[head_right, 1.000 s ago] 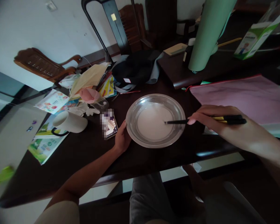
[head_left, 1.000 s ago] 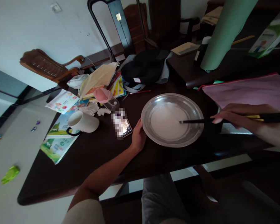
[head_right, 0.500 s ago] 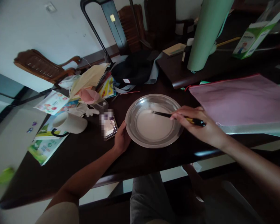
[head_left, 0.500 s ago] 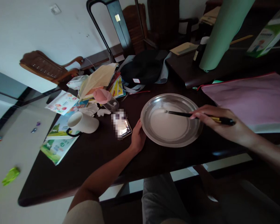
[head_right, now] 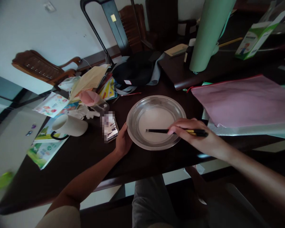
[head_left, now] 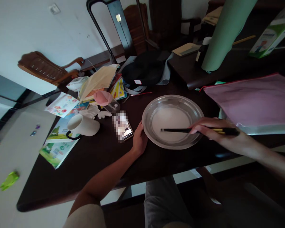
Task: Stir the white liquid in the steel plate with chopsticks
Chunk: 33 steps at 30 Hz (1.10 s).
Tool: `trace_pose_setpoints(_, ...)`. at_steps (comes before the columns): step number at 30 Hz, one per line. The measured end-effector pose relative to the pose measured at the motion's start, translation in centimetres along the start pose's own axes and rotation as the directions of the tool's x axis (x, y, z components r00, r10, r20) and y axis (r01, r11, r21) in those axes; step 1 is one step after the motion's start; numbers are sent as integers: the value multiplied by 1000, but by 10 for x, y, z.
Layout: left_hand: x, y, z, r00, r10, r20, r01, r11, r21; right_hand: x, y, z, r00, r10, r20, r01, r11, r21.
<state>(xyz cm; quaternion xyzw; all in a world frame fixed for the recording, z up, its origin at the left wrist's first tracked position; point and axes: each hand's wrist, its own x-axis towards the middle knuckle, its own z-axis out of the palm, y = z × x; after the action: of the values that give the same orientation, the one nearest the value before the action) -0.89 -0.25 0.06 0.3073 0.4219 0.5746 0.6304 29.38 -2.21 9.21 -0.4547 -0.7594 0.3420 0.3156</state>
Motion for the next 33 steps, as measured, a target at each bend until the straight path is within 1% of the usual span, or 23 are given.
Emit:
trace_pose_setpoints(2,0,0,-1,1000,-3,1,3,1000,-2,7,9,16,993,-93,-76,91,995,-34)
trace_pose_setpoints(4,0,0,-1,1000,-2,-1,2,1000,-10,11,18,25,976,-157,-152,144,986,-88)
trace_pose_setpoints(5,1,0,-2,1000,-4,-2,4,1000,-13,13,21,26,968,-176,-180,158,981,-110)
trace_pose_setpoints(7,1,0,-1,1000,-10,-2,10,1000,-15,13,23,20,960,-186,-208,162,979,-126)
trace_pose_setpoints(10,1,0,0,1000,-3,3,3,1000,-16,9,16,1,966,-132,-221,112,989,-101)
trace_pose_setpoints(13,0,1,2,1000,13,14,-13,1000,-19,-1,2,-23,974,-10,-228,-16,994,-111)
trace_pose_setpoints(15,0,1,3,1000,21,15,-21,1000,-16,-7,-7,-34,977,63,-202,-94,985,-147)
trace_pose_setpoints(16,0,1,3,1000,24,13,-24,1000,-15,-10,-11,-36,981,82,-176,-110,982,-156)
trace_pose_setpoints(18,0,0,3,1000,26,5,-26,1000,-14,-11,-15,-34,992,83,-99,-95,987,-129)
trace_pose_setpoints(20,0,0,2,1000,20,-3,-20,1000,-12,-9,-15,-22,999,39,-34,-42,997,-70)
trace_pose_setpoints(21,0,0,2,1000,15,-7,-15,1000,-8,-7,-13,-13,1000,7,-25,-8,999,-48)
trace_pose_setpoints(24,0,0,0,1000,-2,-11,2,1000,8,2,-1,12,992,-100,-77,96,994,-52)
trace_pose_setpoints(26,0,1,0,1000,-7,-12,7,1000,10,8,8,22,980,-146,-138,136,987,-83)
trace_pose_setpoints(27,0,1,0,1000,-7,-12,7,1000,9,11,11,24,973,-158,-167,144,985,-95)
trace_pose_setpoints(29,0,1,0,1000,-3,-12,3,1000,6,15,15,20,969,-150,-198,133,986,-97)
trace_pose_setpoints(31,0,2,1,1000,1,-10,-1,1000,3,16,13,9,974,-103,-200,89,993,-78)
trace_pose_setpoints(33,0,2,1,1000,0,-8,0,1000,-1,12,7,-7,977,-41,-208,25,997,-76)
